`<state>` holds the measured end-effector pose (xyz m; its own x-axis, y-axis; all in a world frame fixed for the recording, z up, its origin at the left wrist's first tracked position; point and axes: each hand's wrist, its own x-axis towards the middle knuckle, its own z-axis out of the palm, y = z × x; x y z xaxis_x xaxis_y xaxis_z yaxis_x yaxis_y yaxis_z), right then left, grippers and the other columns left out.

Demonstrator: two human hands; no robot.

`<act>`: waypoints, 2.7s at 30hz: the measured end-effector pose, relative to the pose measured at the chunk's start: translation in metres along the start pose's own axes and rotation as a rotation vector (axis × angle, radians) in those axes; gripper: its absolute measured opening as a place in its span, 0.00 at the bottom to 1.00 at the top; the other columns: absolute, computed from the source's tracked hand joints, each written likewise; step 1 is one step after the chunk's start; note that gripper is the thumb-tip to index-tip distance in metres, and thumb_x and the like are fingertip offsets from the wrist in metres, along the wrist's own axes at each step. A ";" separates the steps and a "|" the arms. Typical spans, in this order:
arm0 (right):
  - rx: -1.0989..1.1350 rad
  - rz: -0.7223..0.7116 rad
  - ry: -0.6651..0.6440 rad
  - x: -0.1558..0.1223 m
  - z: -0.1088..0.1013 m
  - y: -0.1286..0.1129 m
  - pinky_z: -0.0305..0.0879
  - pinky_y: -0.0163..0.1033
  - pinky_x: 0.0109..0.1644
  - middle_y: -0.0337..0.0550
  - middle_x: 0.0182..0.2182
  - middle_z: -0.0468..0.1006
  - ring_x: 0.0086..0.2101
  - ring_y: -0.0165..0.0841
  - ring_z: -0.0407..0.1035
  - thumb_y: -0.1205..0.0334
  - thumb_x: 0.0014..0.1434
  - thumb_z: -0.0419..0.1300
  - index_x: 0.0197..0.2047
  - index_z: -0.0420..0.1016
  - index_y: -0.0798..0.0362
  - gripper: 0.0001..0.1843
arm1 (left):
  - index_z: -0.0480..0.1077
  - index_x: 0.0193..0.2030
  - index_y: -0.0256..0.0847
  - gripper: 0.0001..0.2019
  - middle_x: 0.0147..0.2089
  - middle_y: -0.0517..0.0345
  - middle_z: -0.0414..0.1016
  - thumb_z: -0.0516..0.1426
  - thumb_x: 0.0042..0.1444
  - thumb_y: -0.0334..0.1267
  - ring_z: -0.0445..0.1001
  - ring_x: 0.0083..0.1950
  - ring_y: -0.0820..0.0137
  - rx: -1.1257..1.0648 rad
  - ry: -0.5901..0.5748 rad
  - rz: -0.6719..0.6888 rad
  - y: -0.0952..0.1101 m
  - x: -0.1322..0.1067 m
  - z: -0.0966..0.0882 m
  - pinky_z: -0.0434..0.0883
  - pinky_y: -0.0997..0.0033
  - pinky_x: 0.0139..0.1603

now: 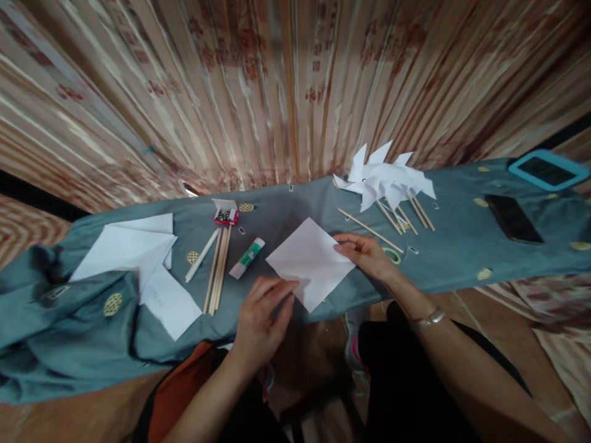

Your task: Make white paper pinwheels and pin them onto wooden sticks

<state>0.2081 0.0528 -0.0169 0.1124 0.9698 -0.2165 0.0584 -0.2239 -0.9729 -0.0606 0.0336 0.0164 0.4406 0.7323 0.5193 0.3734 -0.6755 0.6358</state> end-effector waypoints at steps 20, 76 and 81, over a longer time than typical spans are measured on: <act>-0.342 -0.312 -0.128 -0.038 -0.003 -0.016 0.70 0.44 0.52 0.43 0.43 0.82 0.45 0.38 0.75 0.51 0.54 0.65 0.43 0.80 0.48 0.15 | 0.76 0.43 0.38 0.12 0.39 0.51 0.81 0.52 0.65 0.38 0.79 0.41 0.66 0.015 -0.195 -0.126 -0.025 0.012 0.041 0.75 0.65 0.44; -0.829 -0.451 0.200 0.015 0.037 0.010 0.65 0.44 0.45 0.44 0.35 0.78 0.39 0.39 0.70 0.58 0.60 0.58 0.31 0.73 0.49 0.07 | 0.56 0.66 0.27 0.34 0.69 0.36 0.57 0.53 0.61 0.52 0.51 0.71 0.44 0.517 -0.536 0.033 -0.009 -0.013 0.061 0.52 0.36 0.66; -0.836 -0.472 0.199 0.016 0.037 0.011 0.65 0.44 0.45 0.45 0.36 0.78 0.39 0.39 0.70 0.56 0.61 0.57 0.32 0.74 0.49 0.09 | 0.56 0.66 0.29 0.34 0.69 0.36 0.57 0.52 0.61 0.53 0.50 0.71 0.46 0.512 -0.530 0.019 -0.009 -0.013 0.062 0.52 0.37 0.67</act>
<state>0.1739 0.0692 -0.0340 0.0577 0.9605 0.2721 0.8153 0.1120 -0.5681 -0.0195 0.0246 -0.0313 0.7374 0.6680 0.0997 0.6392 -0.7379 0.2165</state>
